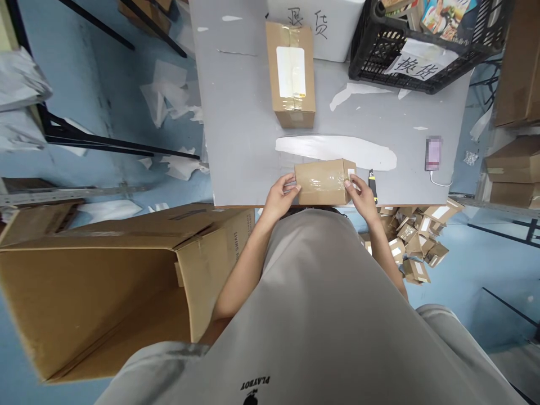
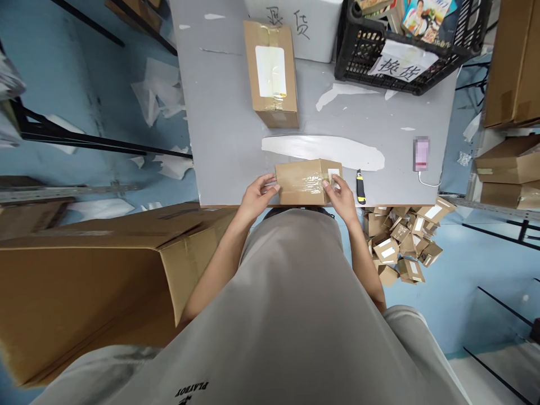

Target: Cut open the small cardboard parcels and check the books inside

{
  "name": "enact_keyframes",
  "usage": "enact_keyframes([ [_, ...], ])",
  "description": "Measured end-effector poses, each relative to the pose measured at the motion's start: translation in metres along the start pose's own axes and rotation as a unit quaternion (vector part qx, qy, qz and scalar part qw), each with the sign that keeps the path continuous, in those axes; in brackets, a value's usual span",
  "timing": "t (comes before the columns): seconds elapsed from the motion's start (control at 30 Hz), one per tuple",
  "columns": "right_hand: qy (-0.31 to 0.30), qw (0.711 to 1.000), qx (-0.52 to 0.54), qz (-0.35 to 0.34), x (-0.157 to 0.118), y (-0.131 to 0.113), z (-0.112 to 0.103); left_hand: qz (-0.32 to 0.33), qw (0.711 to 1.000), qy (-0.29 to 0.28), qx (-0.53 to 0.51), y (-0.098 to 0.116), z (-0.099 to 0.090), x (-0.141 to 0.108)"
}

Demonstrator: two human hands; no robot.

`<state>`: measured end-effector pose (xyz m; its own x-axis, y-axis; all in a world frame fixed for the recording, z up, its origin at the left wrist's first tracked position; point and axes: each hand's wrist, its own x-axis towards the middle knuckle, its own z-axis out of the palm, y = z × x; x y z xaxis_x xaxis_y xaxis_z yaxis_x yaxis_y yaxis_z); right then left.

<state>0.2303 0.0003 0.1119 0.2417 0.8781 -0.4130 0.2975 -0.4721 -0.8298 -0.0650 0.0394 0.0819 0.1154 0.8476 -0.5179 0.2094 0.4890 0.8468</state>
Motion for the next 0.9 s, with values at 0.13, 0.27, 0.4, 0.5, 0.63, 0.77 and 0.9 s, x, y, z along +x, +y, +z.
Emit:
enact_keyframes([
  [0.13,-0.013,1.0,0.014,0.004,0.007,0.007,-0.012,0.001,1.0,-0.019,-0.008,0.002,0.002,0.0],
  [0.27,-0.021,1.0,0.014,0.013,0.008,0.007,-0.012,0.007,1.0,-0.011,-0.003,0.002,0.004,0.0],
  [0.4,-0.023,1.0,0.009,0.009,0.002,0.001,-0.001,0.004,1.0,0.008,0.004,-0.003,-0.001,-0.001],
  [0.5,-0.051,0.998,0.021,-0.005,-0.001,-0.002,0.005,-0.015,0.999,0.035,0.016,-0.011,-0.009,-0.002],
  [0.63,-0.019,1.0,0.013,0.006,0.012,0.016,0.004,-0.041,0.996,0.079,0.01,-0.027,-0.02,0.0],
  [0.77,0.054,0.995,-0.02,0.086,0.037,0.049,0.003,-0.067,0.992,0.106,-0.015,-0.04,-0.026,0.002],
  [0.9,-0.024,0.995,0.0,0.101,0.046,0.064,0.016,-0.045,0.99,0.133,-0.023,-0.047,-0.035,0.002],
])
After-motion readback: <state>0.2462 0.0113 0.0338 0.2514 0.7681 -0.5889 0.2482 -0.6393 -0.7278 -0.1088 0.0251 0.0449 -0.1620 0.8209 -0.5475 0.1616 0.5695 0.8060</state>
